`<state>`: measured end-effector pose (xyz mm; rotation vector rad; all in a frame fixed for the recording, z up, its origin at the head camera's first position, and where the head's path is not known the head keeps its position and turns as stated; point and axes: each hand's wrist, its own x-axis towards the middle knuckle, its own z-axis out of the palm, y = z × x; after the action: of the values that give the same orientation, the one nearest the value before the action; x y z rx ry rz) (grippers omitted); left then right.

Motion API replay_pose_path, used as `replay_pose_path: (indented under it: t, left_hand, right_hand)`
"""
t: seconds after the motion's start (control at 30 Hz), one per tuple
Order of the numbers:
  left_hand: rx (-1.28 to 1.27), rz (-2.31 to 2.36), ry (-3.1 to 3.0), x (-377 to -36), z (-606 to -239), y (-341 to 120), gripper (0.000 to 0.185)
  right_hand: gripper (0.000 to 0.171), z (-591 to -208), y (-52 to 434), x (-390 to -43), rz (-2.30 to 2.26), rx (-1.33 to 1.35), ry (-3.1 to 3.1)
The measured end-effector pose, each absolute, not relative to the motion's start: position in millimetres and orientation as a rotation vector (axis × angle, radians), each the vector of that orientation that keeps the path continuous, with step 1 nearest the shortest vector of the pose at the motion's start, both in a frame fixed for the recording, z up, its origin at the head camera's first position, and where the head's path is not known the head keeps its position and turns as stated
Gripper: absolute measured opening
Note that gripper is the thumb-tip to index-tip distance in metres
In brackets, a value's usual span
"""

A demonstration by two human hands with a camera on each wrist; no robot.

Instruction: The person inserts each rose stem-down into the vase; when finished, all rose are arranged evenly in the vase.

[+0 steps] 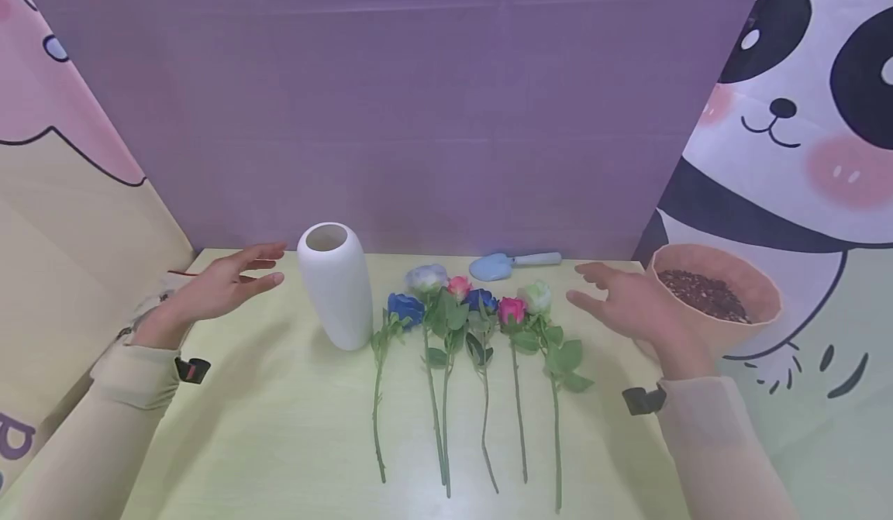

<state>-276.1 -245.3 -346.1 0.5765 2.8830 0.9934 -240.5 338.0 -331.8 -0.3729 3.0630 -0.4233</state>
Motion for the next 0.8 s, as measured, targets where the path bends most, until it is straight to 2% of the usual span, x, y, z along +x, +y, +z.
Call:
replay_pose_path:
  t: [0.37,0.8]
  left_hand:
    - [0.575,1.145,2.834,-272,-352,-233,0.066]
    - [0.636,1.265,2.765,-275,-364,-220,0.073]
  right_hand:
    - [0.051,-342,341,-231,-0.499,-0.449,3.053]
    - [0.04,-360,341,-226,-0.695,-0.444,2.951]
